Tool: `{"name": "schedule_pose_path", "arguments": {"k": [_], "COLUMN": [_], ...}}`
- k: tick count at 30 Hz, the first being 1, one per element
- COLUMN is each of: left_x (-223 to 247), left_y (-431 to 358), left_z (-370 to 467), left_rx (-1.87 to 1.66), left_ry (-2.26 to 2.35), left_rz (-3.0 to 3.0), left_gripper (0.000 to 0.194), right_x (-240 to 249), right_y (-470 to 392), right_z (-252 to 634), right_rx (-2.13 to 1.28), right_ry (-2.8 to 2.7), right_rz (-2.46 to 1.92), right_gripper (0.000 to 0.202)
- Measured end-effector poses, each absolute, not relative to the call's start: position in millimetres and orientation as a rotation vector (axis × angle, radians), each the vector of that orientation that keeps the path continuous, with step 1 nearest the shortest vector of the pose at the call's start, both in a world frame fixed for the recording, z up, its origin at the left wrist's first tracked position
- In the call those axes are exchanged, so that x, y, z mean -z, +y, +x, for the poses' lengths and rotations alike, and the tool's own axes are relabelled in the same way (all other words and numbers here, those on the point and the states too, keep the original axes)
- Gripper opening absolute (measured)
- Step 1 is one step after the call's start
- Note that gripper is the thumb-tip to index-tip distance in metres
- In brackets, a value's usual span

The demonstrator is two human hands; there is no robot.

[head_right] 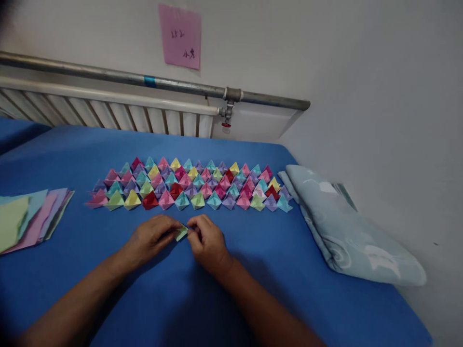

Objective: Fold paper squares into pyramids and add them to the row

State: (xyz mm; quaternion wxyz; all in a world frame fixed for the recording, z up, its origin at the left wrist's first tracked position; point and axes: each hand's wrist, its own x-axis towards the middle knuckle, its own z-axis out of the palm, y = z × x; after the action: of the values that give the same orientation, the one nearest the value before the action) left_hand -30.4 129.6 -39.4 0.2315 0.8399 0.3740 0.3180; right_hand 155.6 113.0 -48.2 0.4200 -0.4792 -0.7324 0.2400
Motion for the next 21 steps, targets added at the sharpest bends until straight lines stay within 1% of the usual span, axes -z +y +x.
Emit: {"name": "schedule_pose_path", "arguments": {"k": [2, 10, 16, 21], "left_x": [42, 51, 46, 42], "left_y": [131, 133, 133, 133], "left_z": [-30, -33, -35, -35], "left_rx": [-0.907, -0.843, -0.808, -0.764], "left_ry": [0.999, 1.117, 1.061, 1.067], "left_rz": [2.364, 2.243, 2.206, 2.167], "left_gripper": [0.013, 0.005, 0.01, 0.014], "right_x": [48, 42, 40, 41], "right_y": [115, 115, 114, 114], "right_z": [154, 150, 150, 151], "right_rx": [-0.622, -0.664, -0.711, -0.666], "right_ry": [-1.878, -1.961, -1.987, -2.045], "right_rz": [-1.205, -1.31, -1.326, -1.307], "right_gripper": [0.011, 0.014, 0.014, 0.012]}}
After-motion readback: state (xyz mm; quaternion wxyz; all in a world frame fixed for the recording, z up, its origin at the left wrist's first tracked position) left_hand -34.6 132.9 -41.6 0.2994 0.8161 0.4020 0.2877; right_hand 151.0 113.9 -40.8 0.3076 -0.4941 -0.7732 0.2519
